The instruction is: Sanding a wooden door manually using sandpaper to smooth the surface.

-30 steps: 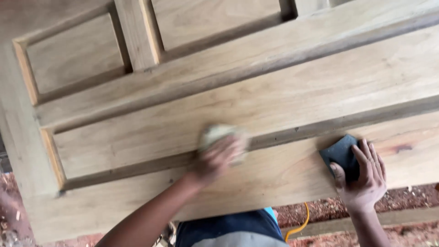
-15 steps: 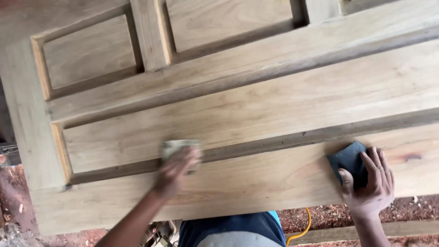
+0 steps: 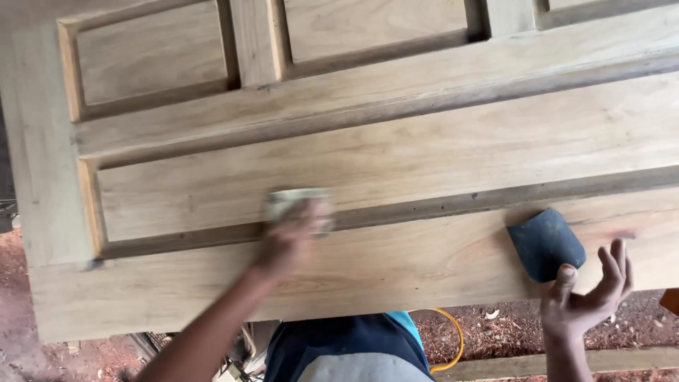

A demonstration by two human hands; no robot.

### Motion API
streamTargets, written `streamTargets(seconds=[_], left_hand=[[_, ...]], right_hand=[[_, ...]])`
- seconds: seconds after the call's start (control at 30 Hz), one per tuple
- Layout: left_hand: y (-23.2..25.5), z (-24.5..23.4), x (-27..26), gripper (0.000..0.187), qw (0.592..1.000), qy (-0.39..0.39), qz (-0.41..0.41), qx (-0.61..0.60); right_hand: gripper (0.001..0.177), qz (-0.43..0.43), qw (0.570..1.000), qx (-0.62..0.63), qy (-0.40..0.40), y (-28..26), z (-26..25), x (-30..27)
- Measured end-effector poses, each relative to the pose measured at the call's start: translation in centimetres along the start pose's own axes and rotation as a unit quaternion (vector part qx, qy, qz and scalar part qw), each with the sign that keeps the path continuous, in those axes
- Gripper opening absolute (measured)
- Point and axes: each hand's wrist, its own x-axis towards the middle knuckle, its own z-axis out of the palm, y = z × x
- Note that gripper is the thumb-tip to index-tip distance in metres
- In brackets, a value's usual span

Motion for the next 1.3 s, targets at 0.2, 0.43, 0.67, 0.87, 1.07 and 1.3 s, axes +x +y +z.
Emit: streamTargets(seconds=[0.2,0.43,0.67,0.87,1.07,1.3], left_hand=[[-1.1,-8.3,-5.7,0.048,0.793,0.091,-0.587,-0.136],[8.0,-1.1,0.8,0.078,0.390,0.288,-0.481,-0.731],[0.4,-7.6,-6.4,0.035,0.747,0.102,-0.376,-0.539],[-19.7,-14.3,-16.8,0.022,0.850,0.361,-0.373,0.091],[-27.3,-19.6,-18.5,0.062,0.811,0.245,-0.506,0.159],[-28.9,-25.8,-18.0,0.066,0.828,0.138,-0.529,0.124]], right_hand=[[0.048,0.123,0.940,0.301,-0.100,-11.1,2.0,-1.9],[0.085,0.294,0.484,0.735,-0.372,-21.5,14.7,-7.9],[0.049,0.392,0.794,0.236,-0.400,-33.7,12.2,1.7],[0.041,-0.013,0.878,0.282,-0.387,-47.7,20.2,-0.9],[0.035,-0.377,0.839,0.285,-0.268,-55.2,25.7,-6.1],[0.063,-0.500,0.754,0.248,-0.345,-50.5,32.2,-6.4]])
